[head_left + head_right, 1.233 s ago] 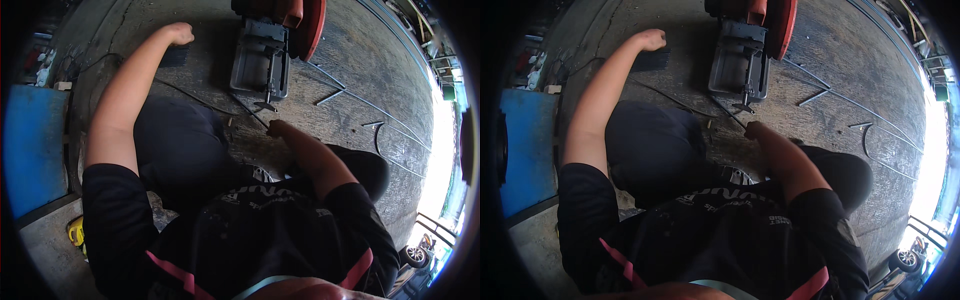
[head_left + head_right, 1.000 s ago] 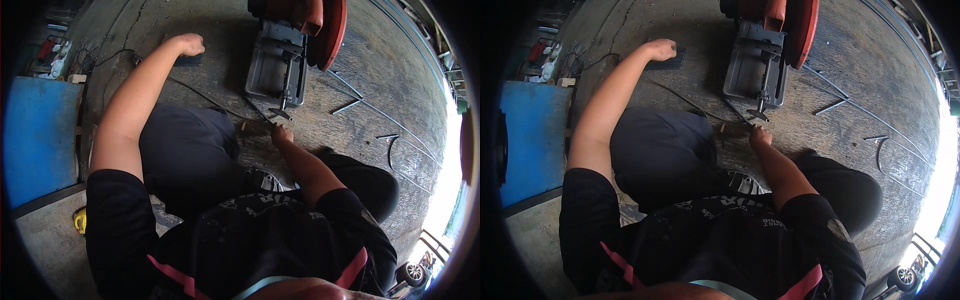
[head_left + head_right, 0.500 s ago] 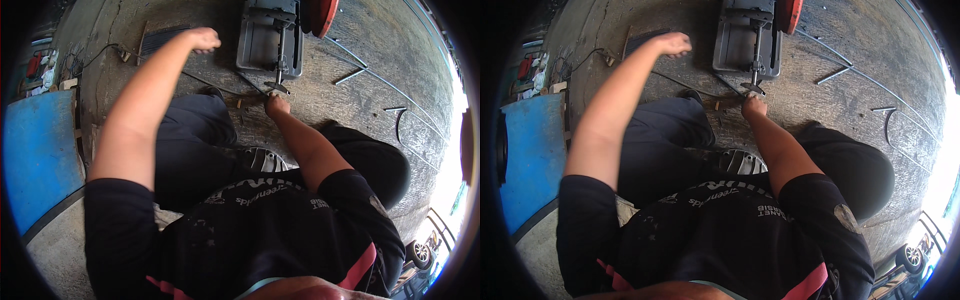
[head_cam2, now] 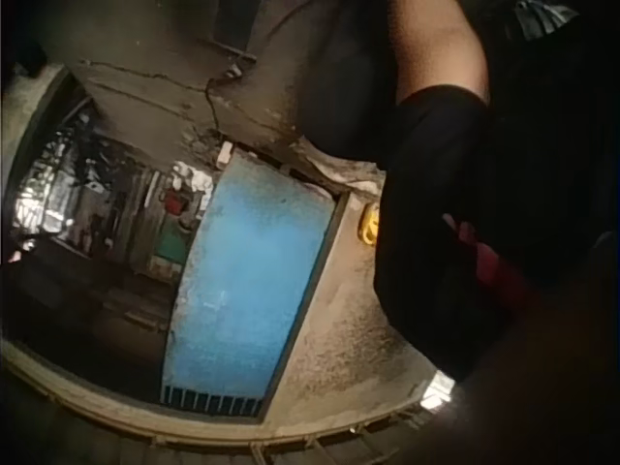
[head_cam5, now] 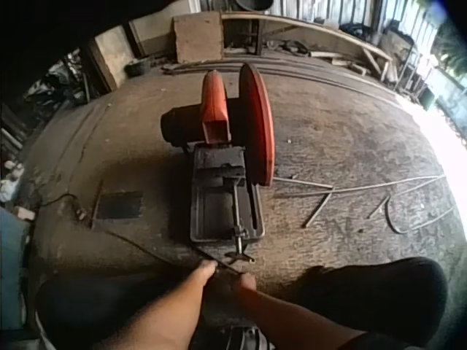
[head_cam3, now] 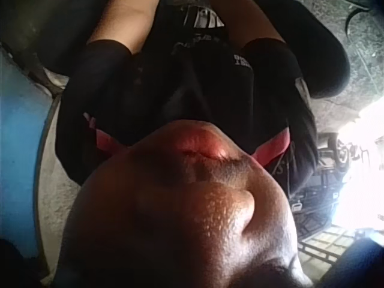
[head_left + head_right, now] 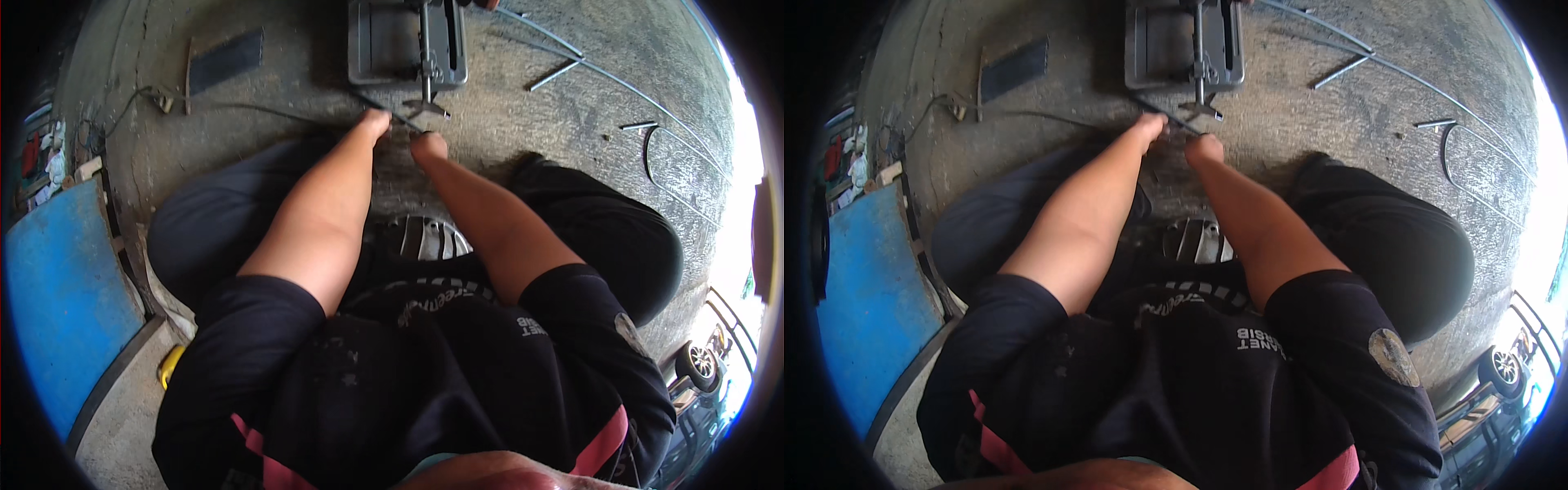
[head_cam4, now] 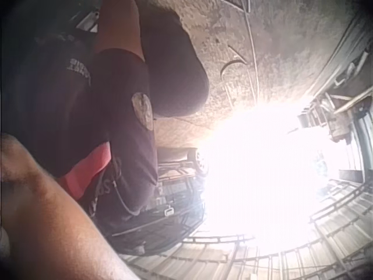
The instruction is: Using a metal chop saw to cut thin metal rods to specific lengths.
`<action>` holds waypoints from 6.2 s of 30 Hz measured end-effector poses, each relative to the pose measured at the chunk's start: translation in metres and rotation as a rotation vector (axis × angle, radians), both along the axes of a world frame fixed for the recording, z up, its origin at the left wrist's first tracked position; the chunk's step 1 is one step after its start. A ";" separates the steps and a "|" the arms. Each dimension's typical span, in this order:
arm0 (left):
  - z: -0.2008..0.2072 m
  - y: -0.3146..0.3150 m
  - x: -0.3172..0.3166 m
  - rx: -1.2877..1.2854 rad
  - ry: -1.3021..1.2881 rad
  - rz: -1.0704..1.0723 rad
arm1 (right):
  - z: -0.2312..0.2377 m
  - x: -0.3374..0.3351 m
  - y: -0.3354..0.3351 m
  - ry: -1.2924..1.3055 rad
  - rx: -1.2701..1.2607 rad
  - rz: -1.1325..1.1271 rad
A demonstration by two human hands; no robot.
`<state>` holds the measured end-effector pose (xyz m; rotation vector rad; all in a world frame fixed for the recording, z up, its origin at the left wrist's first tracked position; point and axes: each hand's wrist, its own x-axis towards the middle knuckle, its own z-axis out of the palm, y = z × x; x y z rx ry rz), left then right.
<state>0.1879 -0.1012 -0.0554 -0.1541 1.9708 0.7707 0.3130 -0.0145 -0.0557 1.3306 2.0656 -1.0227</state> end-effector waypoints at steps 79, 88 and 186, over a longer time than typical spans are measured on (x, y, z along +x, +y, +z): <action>0.132 0.112 -0.154 0.728 0.505 1.203 | 0.002 -0.125 0.374 0.666 -0.573 -1.523; 0.089 0.116 -0.168 0.947 0.558 1.075 | -0.048 -0.130 0.416 0.810 -0.741 -1.704; 0.019 0.145 -0.184 0.784 0.126 0.739 | 0.003 -0.151 0.340 0.716 -0.640 -0.804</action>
